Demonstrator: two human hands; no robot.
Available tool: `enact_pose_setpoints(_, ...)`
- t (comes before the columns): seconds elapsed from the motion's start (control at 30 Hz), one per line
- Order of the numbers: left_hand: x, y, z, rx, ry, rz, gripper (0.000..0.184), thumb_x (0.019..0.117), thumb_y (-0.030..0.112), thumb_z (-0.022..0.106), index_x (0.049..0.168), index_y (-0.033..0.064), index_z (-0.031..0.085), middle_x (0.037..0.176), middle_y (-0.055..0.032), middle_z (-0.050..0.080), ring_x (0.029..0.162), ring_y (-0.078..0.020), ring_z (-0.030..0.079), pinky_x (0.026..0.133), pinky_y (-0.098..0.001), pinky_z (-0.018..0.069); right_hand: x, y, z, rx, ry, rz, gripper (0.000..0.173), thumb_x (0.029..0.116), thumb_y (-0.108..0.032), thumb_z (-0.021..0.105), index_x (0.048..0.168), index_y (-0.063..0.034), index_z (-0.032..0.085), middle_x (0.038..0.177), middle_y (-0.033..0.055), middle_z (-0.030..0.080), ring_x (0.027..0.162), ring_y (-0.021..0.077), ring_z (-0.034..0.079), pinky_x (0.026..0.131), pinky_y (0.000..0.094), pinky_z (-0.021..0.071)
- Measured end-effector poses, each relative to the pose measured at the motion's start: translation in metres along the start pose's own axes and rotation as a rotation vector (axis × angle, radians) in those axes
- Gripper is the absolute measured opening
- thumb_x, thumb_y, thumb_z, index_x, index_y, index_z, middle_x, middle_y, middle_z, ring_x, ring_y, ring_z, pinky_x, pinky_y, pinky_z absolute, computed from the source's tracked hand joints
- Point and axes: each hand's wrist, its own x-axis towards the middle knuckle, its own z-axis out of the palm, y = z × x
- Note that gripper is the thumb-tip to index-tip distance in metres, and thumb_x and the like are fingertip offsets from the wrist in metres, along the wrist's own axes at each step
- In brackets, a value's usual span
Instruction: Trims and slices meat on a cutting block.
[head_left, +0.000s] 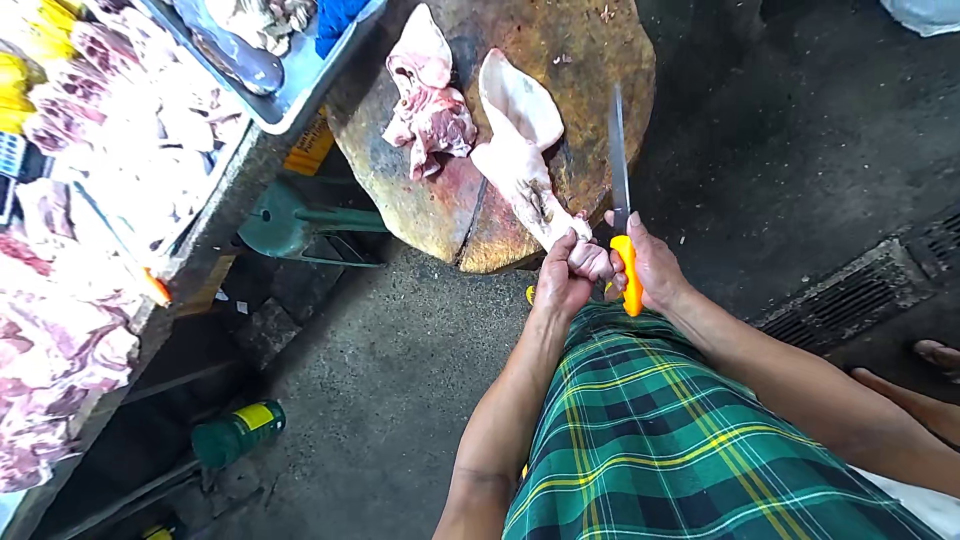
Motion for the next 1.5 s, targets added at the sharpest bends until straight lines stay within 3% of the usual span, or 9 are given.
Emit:
enact_pose_setpoints(0.17, 0.003, -0.001, -0.004, 0.016, -0.011, -0.033, 0.026, 0.1074, 0.031, 0.046, 0.101, 0.0107, 0.060, 0.067, -0.0006, 0.052, 0.054, -0.0121, 0.053, 0.054, -0.0290, 0.0511, -0.001, -0.002, 0.006, -0.254, -0.148, -0.029, 0.051, 0.1096, -0.054, 0.038, 0.111, -0.0120, 0.067, 0.066, 0.0014, 0.056, 0.052, 0.0131, 0.054, 0.047, 0.0285, 0.0499)
enact_pose_setpoints(0.23, 0.003, -0.002, -0.009, 0.020, -0.004, -0.022, 0.022, 0.1062, 0.028, 0.048, 0.105, 0.0094, 0.061, 0.074, -0.0027, 0.056, 0.060, -0.0137, 0.057, 0.060, -0.0308, 0.0541, 0.002, 0.001, 0.009, -0.238, -0.025, 0.005, 0.051, 0.1082, -0.054, 0.043, 0.106, -0.0109, 0.070, 0.066, 0.0020, 0.058, 0.051, 0.0130, 0.054, 0.046, 0.0284, 0.0494)
enact_pose_setpoints(0.37, 0.000, -0.003, -0.012, 0.000, 0.014, 0.019, 0.030, 0.1053, 0.024, 0.049, 0.129, 0.0090, 0.059, 0.101, -0.0100, 0.065, 0.085, -0.0197, 0.066, 0.079, -0.0384, 0.0586, 0.001, -0.001, 0.000, -0.110, -0.002, 0.112, 0.054, 0.1059, -0.064, 0.035, 0.142, -0.0301, 0.058, 0.066, -0.0019, 0.052, 0.048, 0.0104, 0.048, 0.043, 0.0261, 0.0454)
enact_pose_setpoints(0.5, -0.001, -0.002, -0.014, 0.005, 0.021, -0.004, 0.028, 0.1059, 0.025, 0.048, 0.124, 0.0089, 0.061, 0.104, -0.0102, 0.068, 0.087, -0.0196, 0.068, 0.077, -0.0374, 0.0595, 0.000, -0.005, 0.002, -0.152, -0.166, 0.124, 0.056, 0.1075, -0.061, 0.034, 0.098, -0.0130, 0.061, 0.065, 0.0014, 0.053, 0.048, 0.0123, 0.049, 0.044, 0.0270, 0.0465)
enact_pose_setpoints(0.6, 0.001, -0.002, -0.017, 0.035, 0.048, -0.007, 0.020, 0.1037, 0.024, 0.051, 0.107, 0.0076, 0.061, 0.085, -0.0081, 0.064, 0.073, -0.0180, 0.065, 0.068, -0.0358, 0.0584, 0.003, -0.010, 0.009, -0.225, -0.194, 0.093, 0.051, 0.1083, -0.056, 0.040, 0.107, -0.0118, 0.066, 0.067, 0.0015, 0.058, 0.051, 0.0120, 0.053, 0.046, 0.0267, 0.0478)
enact_pose_setpoints(0.8, -0.003, 0.001, -0.019, -0.037, 0.056, 0.033, 0.028, 0.1050, 0.022, 0.047, 0.128, 0.0084, 0.055, 0.111, -0.0126, 0.065, 0.098, -0.0238, 0.067, 0.088, -0.0436, 0.0578, 0.010, -0.011, 0.000, -0.084, 0.016, 0.100, 0.052, 0.1078, -0.060, 0.035, 0.141, -0.0279, 0.058, 0.066, -0.0019, 0.053, 0.048, 0.0110, 0.049, 0.044, 0.0270, 0.0457)
enact_pose_setpoints(1.0, 0.001, 0.000, -0.020, -0.040, 0.027, 0.002, 0.024, 0.1030, 0.024, 0.047, 0.117, 0.0085, 0.059, 0.102, -0.0107, 0.066, 0.088, -0.0207, 0.067, 0.079, -0.0385, 0.0585, -0.001, -0.017, 0.009, -0.209, -0.257, 0.165, 0.058, 0.1065, -0.063, 0.034, 0.101, -0.0127, 0.063, 0.067, 0.0016, 0.055, 0.049, 0.0126, 0.050, 0.045, 0.0271, 0.0462)
enact_pose_setpoints(1.23, -0.004, 0.002, -0.027, 0.085, 0.099, 0.066, 0.025, 0.1038, 0.021, 0.047, 0.120, 0.0058, 0.059, 0.103, -0.0121, 0.067, 0.089, -0.0220, 0.067, 0.079, -0.0404, 0.0583, 0.012, -0.020, 0.000, -0.314, 0.041, 0.131, 0.055, 0.1056, -0.063, 0.041, 0.141, -0.0249, 0.062, 0.074, 0.0013, 0.061, 0.052, 0.0137, 0.054, 0.046, 0.0298, 0.0497)
enact_pose_setpoints(1.5, -0.021, 0.020, -0.044, 0.626, 0.442, 0.239, 0.048, 0.1005, 0.048, 0.063, 0.121, 0.0053, 0.063, 0.080, -0.0094, 0.067, 0.058, -0.0181, 0.061, 0.054, -0.0371, 0.0551, 0.074, -0.042, -0.069, -0.249, -0.251, 0.371, 0.074, 0.1014, -0.073, 0.031, 0.113, -0.0105, 0.069, 0.062, -0.0026, 0.052, 0.048, 0.0114, 0.053, 0.046, 0.0283, 0.0515)
